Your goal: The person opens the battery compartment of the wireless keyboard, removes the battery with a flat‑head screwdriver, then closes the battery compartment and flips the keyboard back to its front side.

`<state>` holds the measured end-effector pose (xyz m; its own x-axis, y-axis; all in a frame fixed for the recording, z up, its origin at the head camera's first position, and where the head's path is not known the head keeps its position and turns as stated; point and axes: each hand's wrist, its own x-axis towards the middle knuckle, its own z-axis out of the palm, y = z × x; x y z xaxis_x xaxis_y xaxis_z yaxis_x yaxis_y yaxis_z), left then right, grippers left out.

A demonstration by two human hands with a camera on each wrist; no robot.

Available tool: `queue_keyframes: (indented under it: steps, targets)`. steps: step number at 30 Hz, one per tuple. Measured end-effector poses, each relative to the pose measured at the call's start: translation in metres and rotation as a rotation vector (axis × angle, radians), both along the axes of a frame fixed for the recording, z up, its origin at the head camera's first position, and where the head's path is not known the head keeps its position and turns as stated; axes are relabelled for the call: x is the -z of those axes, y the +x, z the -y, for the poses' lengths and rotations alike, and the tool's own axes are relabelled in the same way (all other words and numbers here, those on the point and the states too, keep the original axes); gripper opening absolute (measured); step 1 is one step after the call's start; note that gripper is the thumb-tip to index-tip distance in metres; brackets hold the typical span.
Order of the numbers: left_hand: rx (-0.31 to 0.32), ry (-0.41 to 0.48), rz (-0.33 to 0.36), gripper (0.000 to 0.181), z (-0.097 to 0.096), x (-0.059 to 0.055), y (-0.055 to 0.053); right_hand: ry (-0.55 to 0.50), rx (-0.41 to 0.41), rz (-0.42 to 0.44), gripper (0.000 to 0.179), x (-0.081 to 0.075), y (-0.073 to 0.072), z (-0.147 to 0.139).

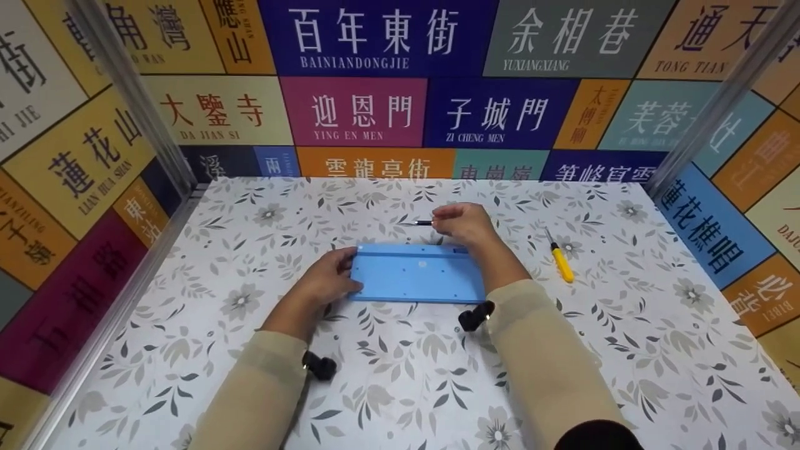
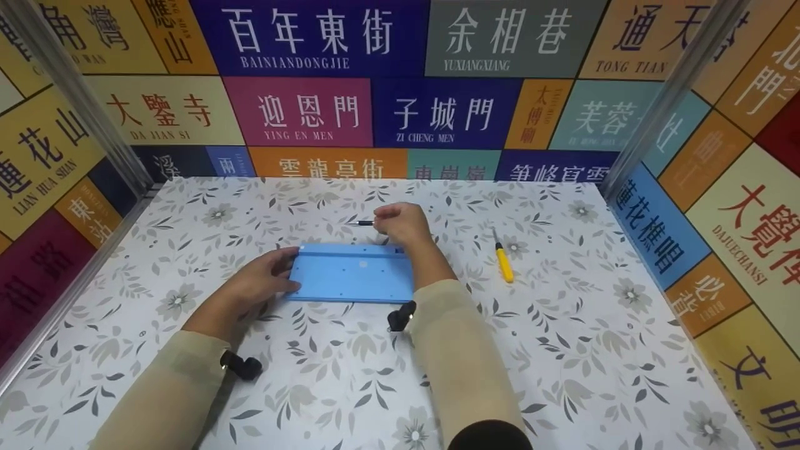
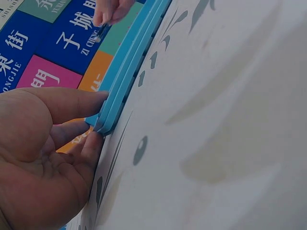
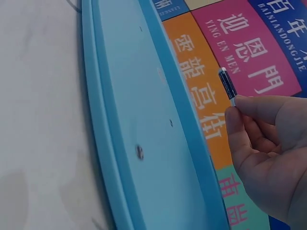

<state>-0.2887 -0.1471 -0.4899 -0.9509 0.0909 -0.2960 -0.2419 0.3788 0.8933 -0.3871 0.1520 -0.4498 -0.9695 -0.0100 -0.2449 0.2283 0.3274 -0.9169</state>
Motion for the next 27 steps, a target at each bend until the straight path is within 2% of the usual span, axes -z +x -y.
queue_keyframes:
  steps: [7, 15, 22, 27]
  targets:
    - [0.004, -0.015, -0.023, 0.09, 0.001, 0.0, 0.001, 0.048, -0.034, 0.033, 0.033, 0.008, -0.009, 0.014]
    - [-0.002, 0.005, -0.033, 0.089, -0.002, 0.003, 0.002, 0.116, -0.068, -0.021, 0.029, 0.02, -0.014, 0.021]
    - [0.011, -0.016, -0.03, 0.089, -0.003, 0.002, 0.001, 0.212, -0.045, 0.012, 0.024, 0.022, -0.019, 0.028]
    - [-0.001, -0.002, -0.02, 0.09, -0.002, 0.002, 0.001, 0.27, -0.059, 0.013, 0.02, 0.022, -0.02, 0.031]
